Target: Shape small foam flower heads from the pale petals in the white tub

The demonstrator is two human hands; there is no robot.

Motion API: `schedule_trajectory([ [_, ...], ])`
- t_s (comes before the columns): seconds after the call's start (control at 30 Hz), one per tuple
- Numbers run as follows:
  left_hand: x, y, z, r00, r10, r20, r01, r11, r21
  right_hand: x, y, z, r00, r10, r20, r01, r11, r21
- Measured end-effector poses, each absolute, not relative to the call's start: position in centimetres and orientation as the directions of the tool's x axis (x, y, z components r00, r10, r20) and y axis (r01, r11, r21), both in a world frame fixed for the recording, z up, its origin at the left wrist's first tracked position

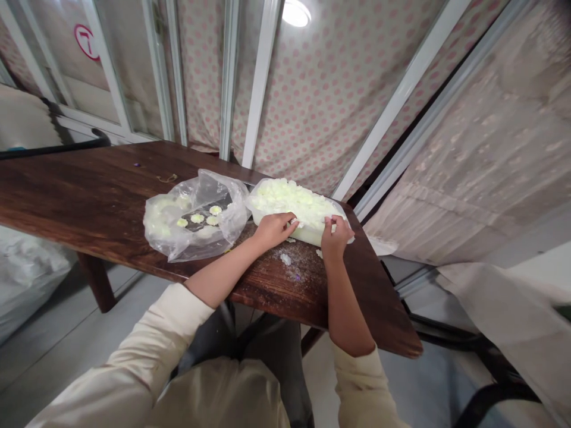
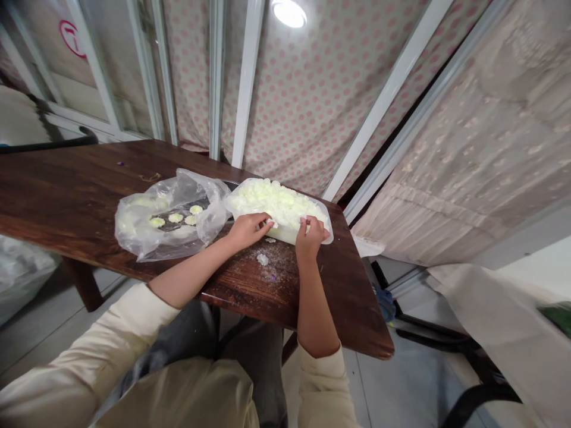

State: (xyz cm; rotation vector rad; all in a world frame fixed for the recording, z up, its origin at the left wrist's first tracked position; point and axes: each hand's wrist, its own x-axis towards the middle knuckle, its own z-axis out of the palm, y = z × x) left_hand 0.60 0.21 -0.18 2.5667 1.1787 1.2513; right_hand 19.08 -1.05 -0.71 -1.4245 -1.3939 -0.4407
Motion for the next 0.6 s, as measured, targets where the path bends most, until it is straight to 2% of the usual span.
schedule_trajectory([
  [0.17, 0.5, 0.1, -0.1, 0.458, 0.535, 0.71, 0.435, -0.832, 0.345, 18.1, -1.6, -0.4, 0.144, 0.556, 0.818, 0.87, 0.323, -0.373],
  [0.3, 0.5, 0.0, 0.0, 0.542, 0.471, 0.696, 0.352, -0.879, 0.321, 17.5, -1.9, -0.2, 0.0, 0.597, 0.803, 0.824, 0.455, -0.338],
  [0.4, 0.6, 0.2, -0.1, 0.584, 0.411, 0.7, 0.305, -0.91, 0.28, 17.1, -2.0, -0.2, -0.078, 0.631, 0.772, 0.805, 0.497, -0.324],
  [0.5, 0.7, 0.5, -0.3, 0.594, 0.389, 0.704, 0.302, -0.919, 0.253, 17.0, -2.0, -0.3, -0.098, 0.661, 0.744, 0.805, 0.492, -0.331],
  [0.6, 0.7, 0.7, -0.5, 0.559, 0.4, 0.726, 0.333, -0.911, 0.245, 17.2, -1.9, -0.2, -0.032, 0.656, 0.754, 0.819, 0.45, -0.357],
])
